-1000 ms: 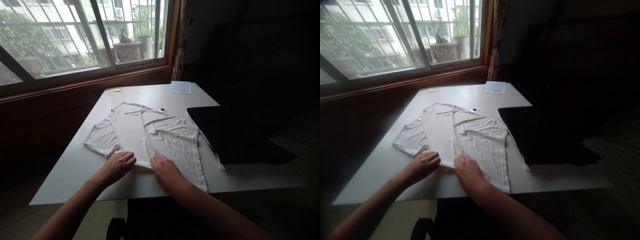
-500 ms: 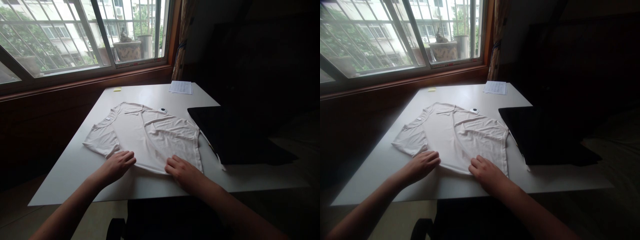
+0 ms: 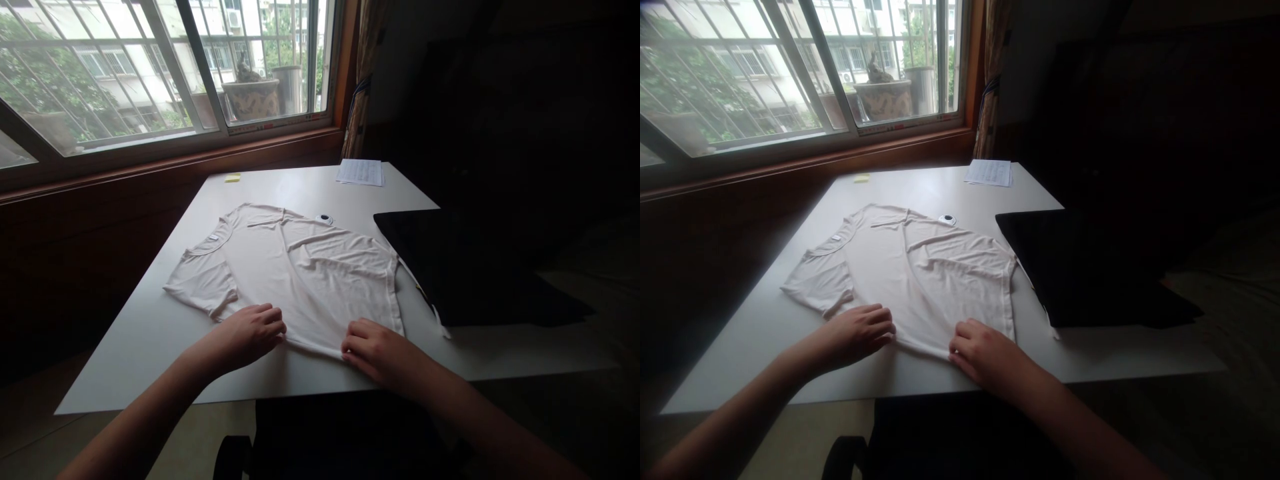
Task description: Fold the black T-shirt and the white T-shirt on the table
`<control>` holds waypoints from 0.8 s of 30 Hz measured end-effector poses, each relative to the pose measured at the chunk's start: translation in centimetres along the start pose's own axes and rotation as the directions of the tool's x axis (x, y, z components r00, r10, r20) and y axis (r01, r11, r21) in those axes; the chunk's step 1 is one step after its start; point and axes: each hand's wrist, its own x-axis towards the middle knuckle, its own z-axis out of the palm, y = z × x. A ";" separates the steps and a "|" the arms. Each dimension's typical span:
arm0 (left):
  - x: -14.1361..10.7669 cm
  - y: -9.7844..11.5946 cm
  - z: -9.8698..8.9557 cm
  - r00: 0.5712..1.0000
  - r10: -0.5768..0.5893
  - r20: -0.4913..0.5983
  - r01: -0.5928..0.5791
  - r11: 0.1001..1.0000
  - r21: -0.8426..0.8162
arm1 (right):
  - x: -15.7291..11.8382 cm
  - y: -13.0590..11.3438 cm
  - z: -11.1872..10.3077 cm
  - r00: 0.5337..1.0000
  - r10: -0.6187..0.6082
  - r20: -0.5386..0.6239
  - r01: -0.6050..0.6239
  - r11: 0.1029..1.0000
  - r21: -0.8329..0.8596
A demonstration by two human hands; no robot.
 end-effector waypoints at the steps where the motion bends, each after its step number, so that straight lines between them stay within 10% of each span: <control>1: 0.6 0.5 0.2 1.000 0.017 0.004 -0.017 1.000 0.014 | 0.1 -0.1 0.2 1.000 0.009 0.006 -0.009 1.000 -0.007; 24: 3.1 2.5 2.5 0.997 -0.025 -0.066 0.041 0.969 0.245 | -0.7 -0.4 1.9 0.987 0.006 -0.164 -0.050 0.962 -0.267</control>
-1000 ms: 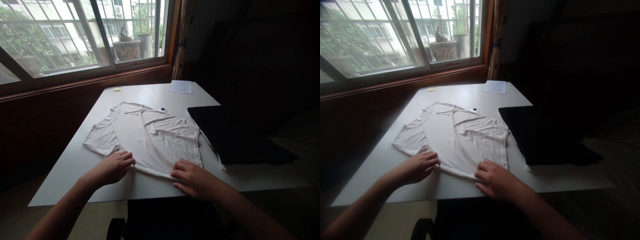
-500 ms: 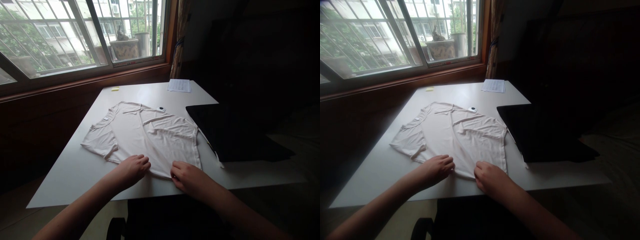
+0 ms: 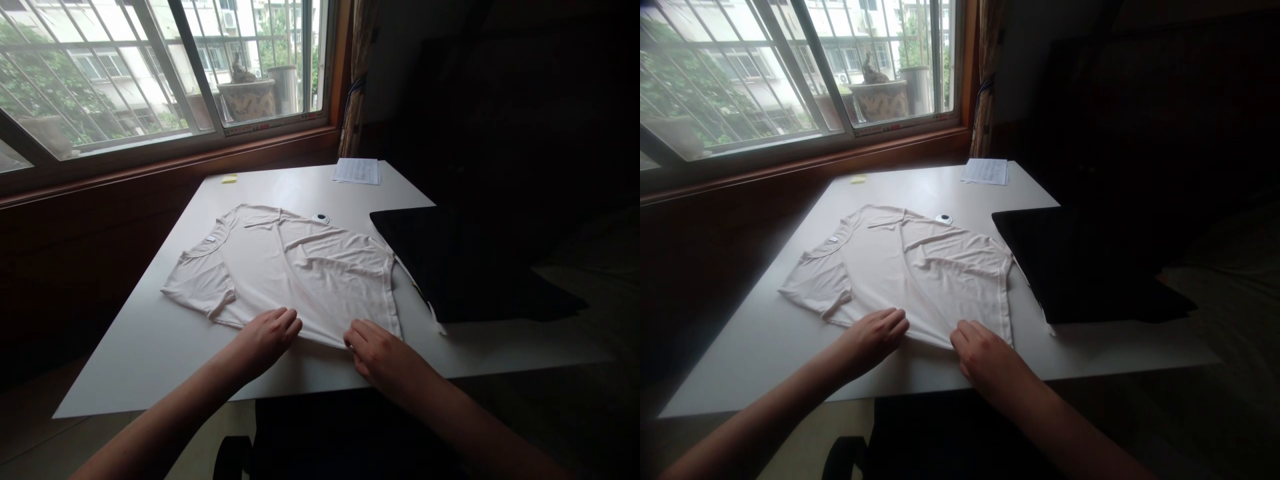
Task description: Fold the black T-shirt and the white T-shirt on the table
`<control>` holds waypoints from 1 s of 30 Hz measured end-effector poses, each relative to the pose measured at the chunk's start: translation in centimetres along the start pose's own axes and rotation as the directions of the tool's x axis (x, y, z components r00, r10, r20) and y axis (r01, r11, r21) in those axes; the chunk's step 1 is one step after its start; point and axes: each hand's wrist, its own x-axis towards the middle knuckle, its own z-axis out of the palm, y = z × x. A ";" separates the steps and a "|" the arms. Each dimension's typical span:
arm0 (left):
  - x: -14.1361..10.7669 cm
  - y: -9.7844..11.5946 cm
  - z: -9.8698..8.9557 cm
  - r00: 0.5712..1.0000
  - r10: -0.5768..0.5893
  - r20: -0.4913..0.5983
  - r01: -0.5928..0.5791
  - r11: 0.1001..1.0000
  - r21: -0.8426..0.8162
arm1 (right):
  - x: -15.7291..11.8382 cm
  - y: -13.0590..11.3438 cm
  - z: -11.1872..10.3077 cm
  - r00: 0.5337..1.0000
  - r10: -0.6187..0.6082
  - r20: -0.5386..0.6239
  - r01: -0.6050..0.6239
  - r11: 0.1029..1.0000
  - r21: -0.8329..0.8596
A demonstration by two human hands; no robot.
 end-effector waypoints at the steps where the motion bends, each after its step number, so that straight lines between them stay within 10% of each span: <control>1: -0.2 0.1 0.0 1.000 0.000 -0.006 0.000 1.000 0.003 | -0.1 0.1 0.2 1.000 -0.001 0.002 0.001 1.000 -0.019; 30: -0.6 0.2 0.8 0.989 0.032 -0.148 -0.032 0.999 0.004 | -7.3 8.2 -1.1 0.965 -0.024 -0.262 -0.019 0.987 -0.160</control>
